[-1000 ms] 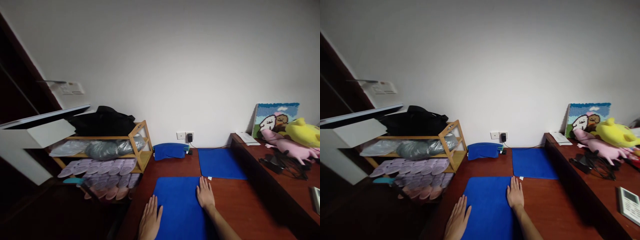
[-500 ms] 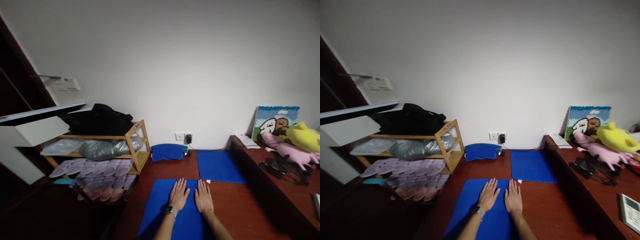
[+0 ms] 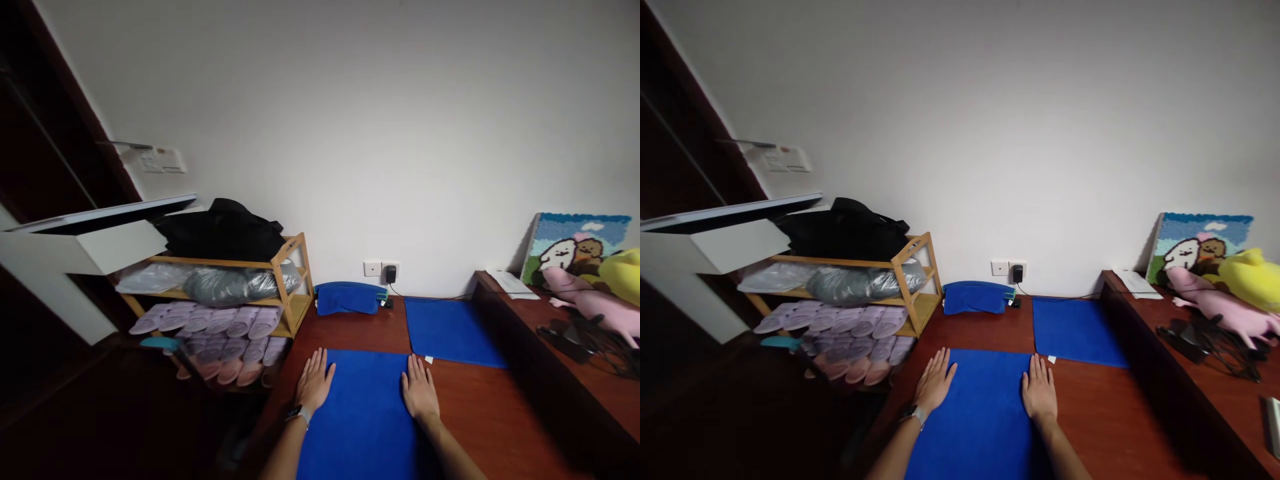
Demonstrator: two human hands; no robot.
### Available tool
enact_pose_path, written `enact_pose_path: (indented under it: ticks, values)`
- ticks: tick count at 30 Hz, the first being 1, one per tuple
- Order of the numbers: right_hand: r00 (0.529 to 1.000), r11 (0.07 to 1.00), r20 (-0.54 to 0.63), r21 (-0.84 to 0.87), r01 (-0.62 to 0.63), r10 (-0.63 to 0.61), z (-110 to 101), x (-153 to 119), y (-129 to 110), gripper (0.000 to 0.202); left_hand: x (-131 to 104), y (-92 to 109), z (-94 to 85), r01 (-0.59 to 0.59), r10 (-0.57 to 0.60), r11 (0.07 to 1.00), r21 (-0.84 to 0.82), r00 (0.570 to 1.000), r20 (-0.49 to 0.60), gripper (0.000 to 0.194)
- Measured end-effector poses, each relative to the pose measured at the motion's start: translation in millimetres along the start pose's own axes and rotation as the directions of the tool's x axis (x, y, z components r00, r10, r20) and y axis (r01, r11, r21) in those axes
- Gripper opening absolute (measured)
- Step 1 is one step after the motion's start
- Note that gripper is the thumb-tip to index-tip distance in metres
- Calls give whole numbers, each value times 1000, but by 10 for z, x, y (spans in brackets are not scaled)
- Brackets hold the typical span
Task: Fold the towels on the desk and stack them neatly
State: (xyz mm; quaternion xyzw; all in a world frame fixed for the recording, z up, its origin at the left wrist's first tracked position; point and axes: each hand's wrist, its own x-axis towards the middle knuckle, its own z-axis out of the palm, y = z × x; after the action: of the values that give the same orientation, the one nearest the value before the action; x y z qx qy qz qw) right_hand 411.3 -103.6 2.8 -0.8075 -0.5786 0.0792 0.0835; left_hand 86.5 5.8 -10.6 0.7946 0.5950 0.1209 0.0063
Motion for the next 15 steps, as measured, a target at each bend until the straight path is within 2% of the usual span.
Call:
enact_pose_path:
  ticks: [4, 7, 10, 13, 15]
  values:
    - [1000, 1000, 3, -3, 3, -3, -3, 3, -8, 70, 8, 38, -96, 38, -38, 999, -16, 999, 12, 72]
    - [1000, 1000, 15, -6, -3, 3, -25, 4, -24, 70, -4, 282, -196, -1, -2, 1000, -30, 996, -85, 69]
    - [1000, 1000, 24, -21, -8, 8, -54, -2, -35, 70, -65, 866, -229, -201, 191, 977, -76, 974, -121, 63]
    - [999, 999, 35, -41, 2, -1, -61, -13, -23, 68, -186, 1580, -138, -461, 461, 871, -167, 886, -41, 62]
    - [999, 998, 40, -56, 32, -30, -49, -19, -5, 67, -274, 1914, -41, -488, 500, 848, -205, 866, 4, 62]
